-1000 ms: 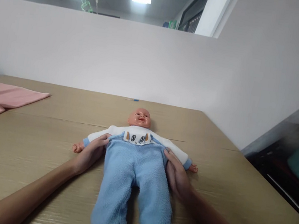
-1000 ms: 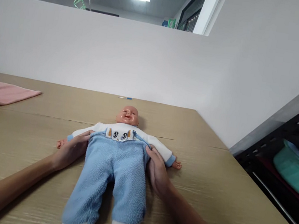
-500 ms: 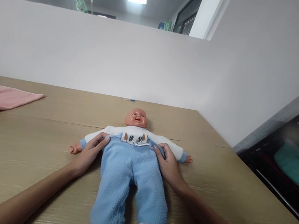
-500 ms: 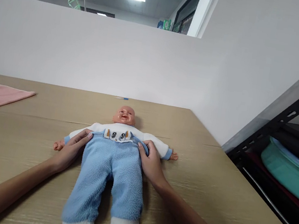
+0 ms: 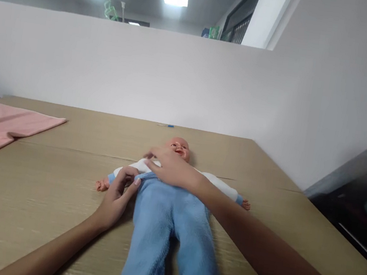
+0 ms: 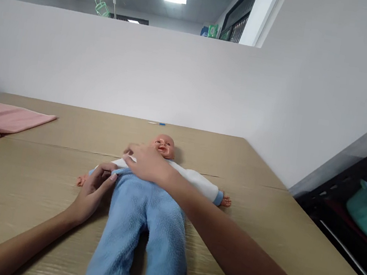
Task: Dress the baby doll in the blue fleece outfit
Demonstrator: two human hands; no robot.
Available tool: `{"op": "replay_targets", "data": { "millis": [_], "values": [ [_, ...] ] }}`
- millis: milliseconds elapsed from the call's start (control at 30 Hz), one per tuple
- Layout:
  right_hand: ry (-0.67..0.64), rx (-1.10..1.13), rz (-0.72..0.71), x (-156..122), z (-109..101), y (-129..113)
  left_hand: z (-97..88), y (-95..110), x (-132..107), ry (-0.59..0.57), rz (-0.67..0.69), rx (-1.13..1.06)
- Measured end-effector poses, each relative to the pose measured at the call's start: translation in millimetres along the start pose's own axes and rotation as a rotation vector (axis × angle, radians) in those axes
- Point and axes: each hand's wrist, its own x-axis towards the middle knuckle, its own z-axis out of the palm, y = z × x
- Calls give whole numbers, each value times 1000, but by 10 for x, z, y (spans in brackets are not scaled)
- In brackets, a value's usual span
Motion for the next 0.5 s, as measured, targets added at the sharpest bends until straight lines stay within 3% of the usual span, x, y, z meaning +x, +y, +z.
{"op": "replay_targets", "data": {
  "millis": [100, 200, 333, 500],
  "values": [
    [-268, -67, -121, 505, 117, -3, 8, 12, -21, 8, 60, 59],
    [-386, -94, -212, 757, 273, -34, 15, 35, -25, 27, 74, 126],
    [-289, -129, -199, 728, 335, -85, 8, 75, -25, 30, 83, 137],
    [-43, 5, -88, 469, 167, 33, -28, 70, -56, -9, 203, 182]
  ]
}}
